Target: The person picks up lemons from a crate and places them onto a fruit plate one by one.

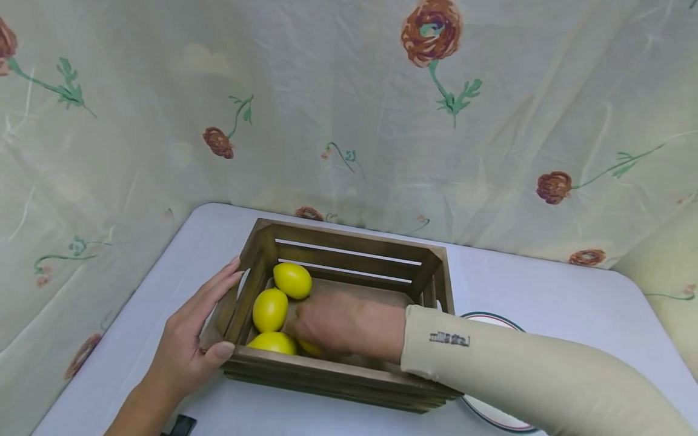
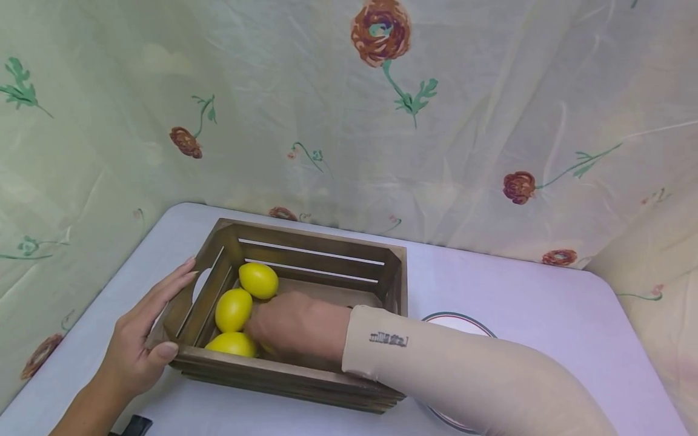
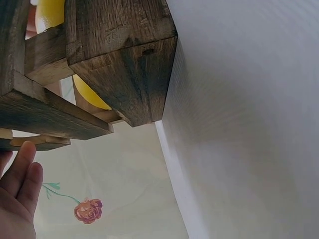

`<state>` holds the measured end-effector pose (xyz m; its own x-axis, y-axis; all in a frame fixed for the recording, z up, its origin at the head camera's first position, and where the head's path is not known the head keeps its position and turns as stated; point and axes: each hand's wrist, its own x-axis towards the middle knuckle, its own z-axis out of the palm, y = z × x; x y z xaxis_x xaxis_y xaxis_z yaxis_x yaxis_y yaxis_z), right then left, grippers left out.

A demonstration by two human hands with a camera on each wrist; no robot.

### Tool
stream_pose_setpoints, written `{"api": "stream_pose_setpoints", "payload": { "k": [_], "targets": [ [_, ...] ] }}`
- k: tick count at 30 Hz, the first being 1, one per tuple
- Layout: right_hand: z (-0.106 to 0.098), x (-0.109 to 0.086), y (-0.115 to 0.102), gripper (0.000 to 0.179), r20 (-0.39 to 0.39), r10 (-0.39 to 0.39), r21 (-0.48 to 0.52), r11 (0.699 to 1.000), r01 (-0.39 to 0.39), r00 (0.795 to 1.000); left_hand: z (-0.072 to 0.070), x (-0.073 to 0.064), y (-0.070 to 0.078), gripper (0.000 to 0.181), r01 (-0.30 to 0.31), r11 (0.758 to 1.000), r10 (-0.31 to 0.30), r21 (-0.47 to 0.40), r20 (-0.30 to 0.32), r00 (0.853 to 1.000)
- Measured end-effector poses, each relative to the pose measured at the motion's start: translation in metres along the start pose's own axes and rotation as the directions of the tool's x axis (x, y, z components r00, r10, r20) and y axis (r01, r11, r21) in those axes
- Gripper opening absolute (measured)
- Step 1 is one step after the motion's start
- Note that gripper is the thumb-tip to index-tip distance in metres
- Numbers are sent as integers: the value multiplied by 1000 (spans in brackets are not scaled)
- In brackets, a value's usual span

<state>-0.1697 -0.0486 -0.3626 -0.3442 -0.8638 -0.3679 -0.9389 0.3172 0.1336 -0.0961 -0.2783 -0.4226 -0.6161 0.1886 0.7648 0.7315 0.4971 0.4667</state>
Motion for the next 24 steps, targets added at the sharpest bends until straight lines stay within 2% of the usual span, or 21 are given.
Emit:
{"api": "stream_pose_setpoints", "payload": {
  "k": [5, 16, 19, 24],
  "targets": [
    [1, -2, -2, 33, 44, 16, -16, 1000, -15, 999, 0, 0, 0, 84, 4, 1000, -4, -1, 4, 1000],
    [2, -3, -6, 36, 102, 65, -54, 997, -59, 993, -1, 2, 1, 82, 0, 1000, 0, 3, -1, 1000],
    [2, -2, -6, 33, 101, 74, -41, 997, -70, 992, -1, 2, 1, 82, 11, 1000, -11, 11, 6, 1000],
    [4, -1, -7, 19, 90, 90, 10, 996, -91, 992, -1, 1, 2, 82, 26, 999, -26, 21, 16, 1000]
  ]
}}
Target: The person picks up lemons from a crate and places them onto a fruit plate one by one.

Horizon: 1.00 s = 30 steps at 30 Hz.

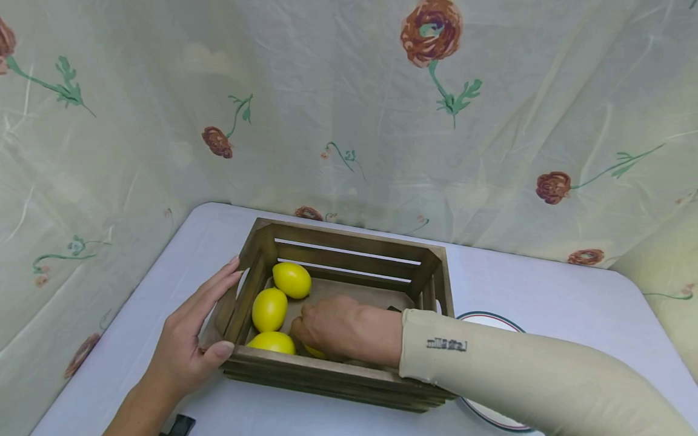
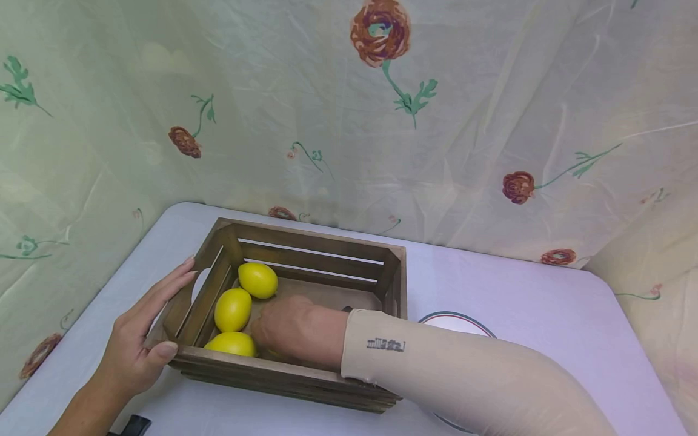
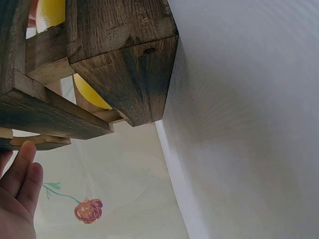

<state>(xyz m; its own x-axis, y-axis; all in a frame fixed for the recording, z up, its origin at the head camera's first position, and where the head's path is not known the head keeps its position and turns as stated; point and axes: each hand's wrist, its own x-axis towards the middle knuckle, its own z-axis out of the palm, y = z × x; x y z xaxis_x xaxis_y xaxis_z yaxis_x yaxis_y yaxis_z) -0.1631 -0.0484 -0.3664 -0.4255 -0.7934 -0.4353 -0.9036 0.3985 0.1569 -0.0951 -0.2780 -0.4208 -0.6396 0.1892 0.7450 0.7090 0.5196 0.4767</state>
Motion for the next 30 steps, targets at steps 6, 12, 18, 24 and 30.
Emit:
{"api": "stream_pose_setpoints", "payload": {
  "k": [6, 12, 18, 24, 30],
  "targets": [
    [-1, 0, 0, 11, 4, 8, 14, 1000, -8, 1000, 0, 0, -1, 82, -12, 1000, 12, -5, -6, 1000],
    [-5, 0, 1, 22, 38, 4, -15, 1000, -3, 999, 0, 1, 0, 82, -23, 1000, 23, -10, -13, 1000],
    [-8, 2, 5, 28, 53, 20, 27, 999, -22, 998, 0, 1, -1, 82, -35, 999, 35, -13, -19, 999],
    [-14, 3, 13, 47, 28, 52, 66, 996, -54, 998, 0, 0, -2, 83, -32, 999, 32, -7, -14, 999],
    [-17, 0, 19, 66, 1, 67, 42, 997, -67, 998, 1, -2, -3, 82, -35, 999, 35, -13, -20, 999]
  ]
}}
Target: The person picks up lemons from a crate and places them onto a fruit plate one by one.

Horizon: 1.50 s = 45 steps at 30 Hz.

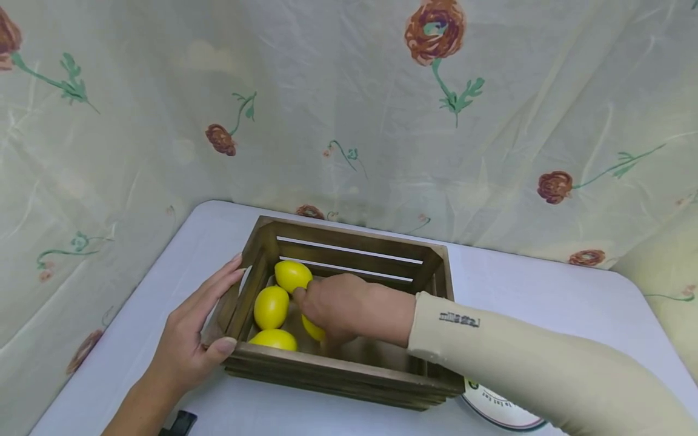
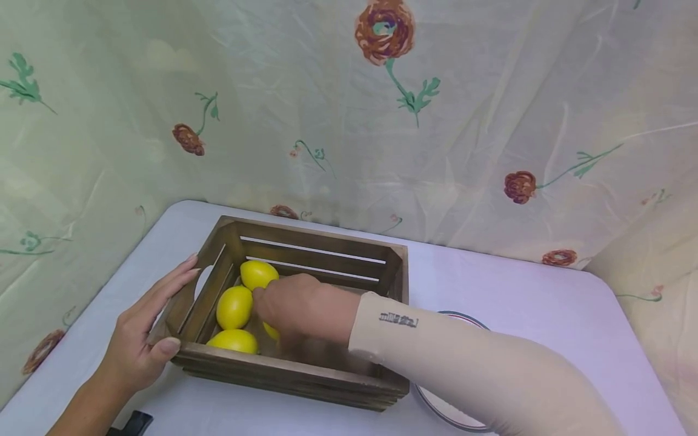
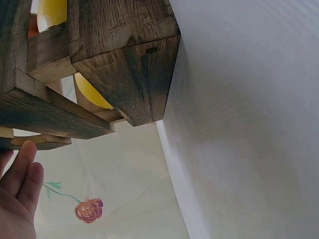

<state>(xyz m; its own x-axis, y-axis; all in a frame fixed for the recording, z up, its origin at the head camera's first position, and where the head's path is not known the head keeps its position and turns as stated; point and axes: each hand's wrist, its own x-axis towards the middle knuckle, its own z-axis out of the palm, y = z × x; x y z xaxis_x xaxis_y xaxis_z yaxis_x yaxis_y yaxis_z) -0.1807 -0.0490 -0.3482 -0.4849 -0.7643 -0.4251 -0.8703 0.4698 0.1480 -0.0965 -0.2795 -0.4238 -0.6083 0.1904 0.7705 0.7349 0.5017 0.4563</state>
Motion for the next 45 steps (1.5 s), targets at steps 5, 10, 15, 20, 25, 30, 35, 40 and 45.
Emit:
{"api": "stream_pose_setpoints", "payload": {
  "k": [5, 10, 15, 20, 25, 30, 35, 40, 45],
  "targets": [
    [-5, -3, 2, 66, 14, 0, 14, 1000, 0, 1000, 1, -1, 0, 82, 6, 1000, -6, 1, 8, 1000],
    [-10, -8, 0, 66, 15, -26, -7, 1000, 26, 1000, 1, -2, 1, 83, 10, 1000, -10, 4, 6, 1000],
    [-15, -16, -4, 63, 11, -51, -13, 999, 51, 999, 1, -2, 2, 82, 18, 1000, -18, -6, 9, 1000],
    [-22, -27, -4, 63, -33, -102, -36, 994, 101, 994, 0, -1, 3, 83, 18, 1000, -18, -8, 4, 1000],
    [-29, -40, -1, 58, -76, -134, -47, 990, 131, 988, 1, 0, 3, 83, 3, 1000, -3, -14, 0, 1000],
    [-31, -50, 0, 56, -90, -148, -73, 987, 142, 985, 1, 1, 2, 83, -1, 1000, 1, -10, 4, 1000],
    [-34, -58, 6, 57, -113, -187, -71, 981, 180, 976, 0, 1, 3, 83, 5, 1000, -5, -9, 7, 1000],
    [-37, -67, 12, 58, -110, -150, -1, 989, 151, 983, 0, 2, 3, 82, 15, 1000, -15, -14, 13, 1000],
    [-36, -74, 20, 64, -95, -90, 52, 994, 95, 991, 0, 0, 3, 82, 24, 1000, -24, -14, 14, 1000]
  ]
}}
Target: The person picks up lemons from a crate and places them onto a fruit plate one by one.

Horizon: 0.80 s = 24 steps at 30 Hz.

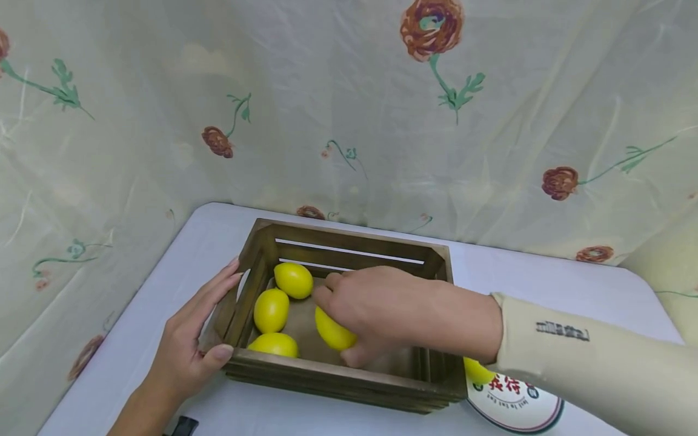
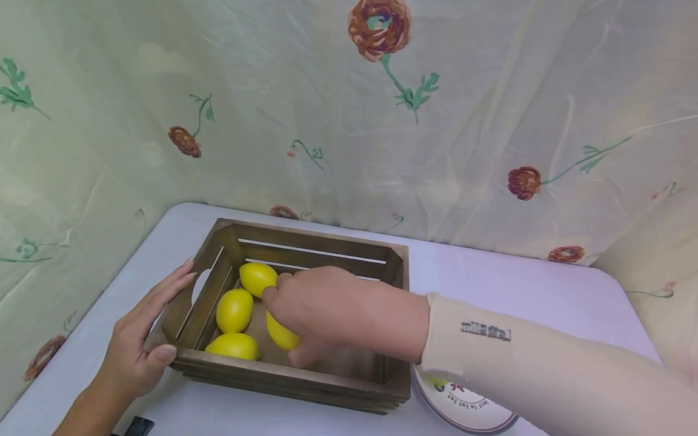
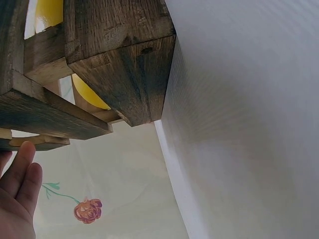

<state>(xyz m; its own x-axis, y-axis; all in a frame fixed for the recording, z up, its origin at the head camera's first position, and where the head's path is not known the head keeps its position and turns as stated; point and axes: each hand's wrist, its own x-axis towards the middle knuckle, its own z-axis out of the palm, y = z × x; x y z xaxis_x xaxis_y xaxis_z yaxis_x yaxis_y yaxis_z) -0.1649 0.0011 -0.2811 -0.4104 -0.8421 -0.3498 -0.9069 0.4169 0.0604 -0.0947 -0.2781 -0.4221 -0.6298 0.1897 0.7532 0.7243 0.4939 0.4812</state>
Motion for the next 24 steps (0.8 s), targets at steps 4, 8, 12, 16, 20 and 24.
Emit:
{"api": "stream_pose_setpoints", "payload": {
  "k": [4, 8, 12, 16, 20, 24],
  "targets": [
    [0, -7, 4, 61, -18, 22, 32, 999, -21, 1000, 0, 1, 1, 82, -3, 1000, 3, 5, 2, 1000],
    [-4, -15, 5, 62, -41, 22, 47, 999, -20, 999, 0, 1, 1, 81, -6, 1000, 6, 12, 4, 1000],
    [-10, -22, 6, 60, -78, 27, 82, 996, -21, 997, 0, 0, 1, 82, 4, 1000, -4, 17, 6, 1000],
    [-17, -30, 7, 56, -145, 26, 97, 995, -12, 989, 0, 1, 2, 82, 5, 1000, -5, 10, 6, 1000],
    [-19, -40, 8, 56, -205, 26, 115, 993, -3, 978, 0, 1, 1, 82, -4, 1000, 4, 2, 6, 1000],
    [-17, -53, 9, 60, -264, 37, 133, 991, -2, 964, 0, 1, 1, 82, -9, 1000, 9, -3, 2, 1000]
  ]
}}
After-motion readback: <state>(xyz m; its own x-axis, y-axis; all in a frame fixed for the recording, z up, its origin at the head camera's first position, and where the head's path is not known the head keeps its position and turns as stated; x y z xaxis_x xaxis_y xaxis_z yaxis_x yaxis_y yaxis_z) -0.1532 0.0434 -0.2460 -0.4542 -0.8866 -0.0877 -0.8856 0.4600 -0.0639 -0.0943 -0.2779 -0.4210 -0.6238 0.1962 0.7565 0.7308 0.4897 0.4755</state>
